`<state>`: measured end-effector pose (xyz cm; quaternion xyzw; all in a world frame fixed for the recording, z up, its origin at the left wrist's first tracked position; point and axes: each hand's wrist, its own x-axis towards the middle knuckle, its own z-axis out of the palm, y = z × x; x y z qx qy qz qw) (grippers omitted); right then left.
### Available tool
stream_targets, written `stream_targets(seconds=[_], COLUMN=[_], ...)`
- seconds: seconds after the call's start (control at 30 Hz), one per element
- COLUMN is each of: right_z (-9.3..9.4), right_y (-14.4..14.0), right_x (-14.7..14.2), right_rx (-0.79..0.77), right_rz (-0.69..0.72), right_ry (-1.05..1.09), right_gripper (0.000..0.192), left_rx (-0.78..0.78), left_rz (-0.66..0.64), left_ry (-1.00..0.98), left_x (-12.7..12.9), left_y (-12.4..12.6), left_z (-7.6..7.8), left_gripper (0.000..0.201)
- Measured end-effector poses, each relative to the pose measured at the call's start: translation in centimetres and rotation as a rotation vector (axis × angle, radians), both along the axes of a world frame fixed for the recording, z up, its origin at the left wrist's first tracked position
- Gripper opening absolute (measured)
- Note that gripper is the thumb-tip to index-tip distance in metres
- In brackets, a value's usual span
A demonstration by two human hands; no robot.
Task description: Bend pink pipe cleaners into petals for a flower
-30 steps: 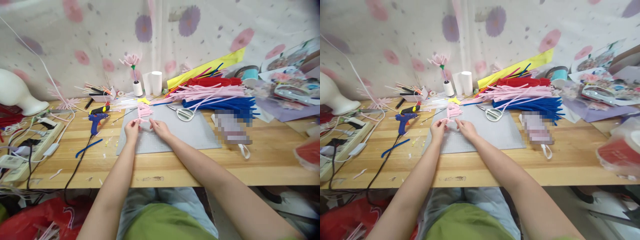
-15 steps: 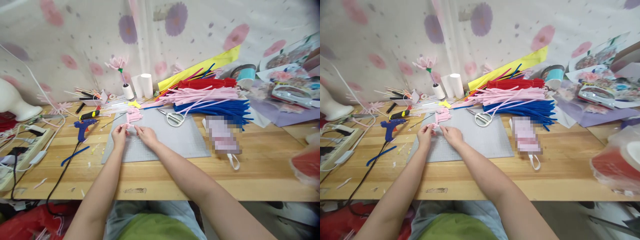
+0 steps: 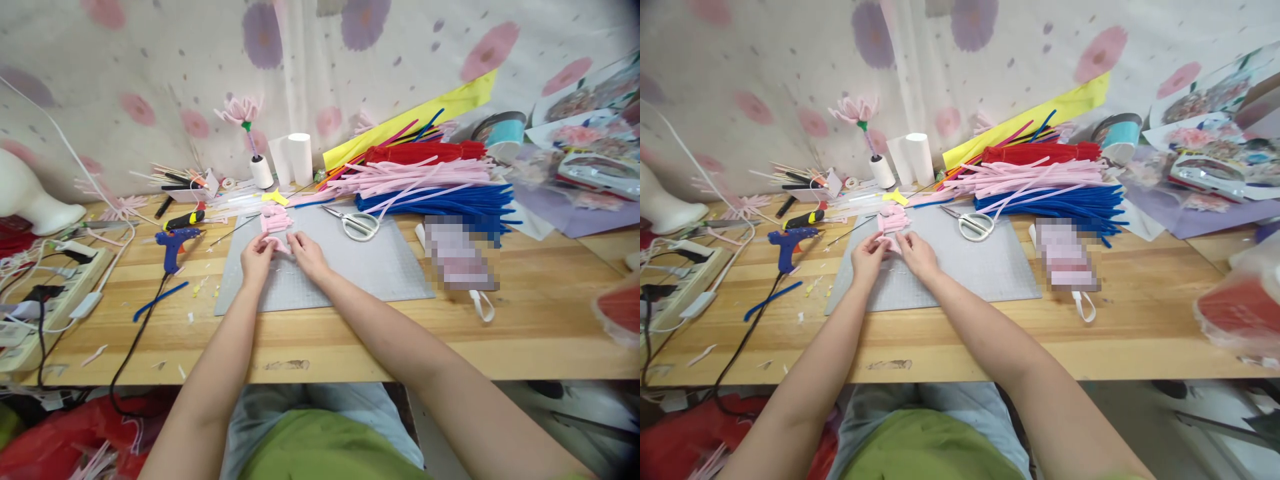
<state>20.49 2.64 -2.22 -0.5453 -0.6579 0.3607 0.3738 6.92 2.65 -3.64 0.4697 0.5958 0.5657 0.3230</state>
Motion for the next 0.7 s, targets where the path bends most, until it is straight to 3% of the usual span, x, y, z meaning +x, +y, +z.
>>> stream_targets(seconds=[0.17, 0.37, 0.47, 0.57, 0.7], right_z=[-0.2, -0.7, -0.9, -1.0, -0.6], right_y=[-0.3, -0.1, 0.3, 0.7, 1.0], right_x=[-0.3, -0.7, -0.5, -0.3, 0.0], right_rx=[0.068, 0.09, 0.065, 0.041, -0.006], right_rz=[0.018, 0.009, 0.017, 0.021, 0.077], right_ry=[-0.12, -0.239, -0.252, -0.264, -0.284], right_gripper=[0.031, 0.033, 0.034, 0.033, 0.036], left_rx=[0.061, -0.039, -0.086, -0.081, -0.033], left_rz=[-0.013, -0.14, -0.19, -0.204, -0.127], left_ry=[0.215, -0.111, -0.153, -0.066, 0.161], left_x=[0.4, 0.5, 0.4, 0.2, 0.1], left_y=[-0.3, -0.2, -0.1, -0.1, -0.3], left_z=[-0.2, 0.0, 0.0, -0.1, 0.3], left_gripper=[0.034, 0.032, 0.022, 0.019, 0.017])
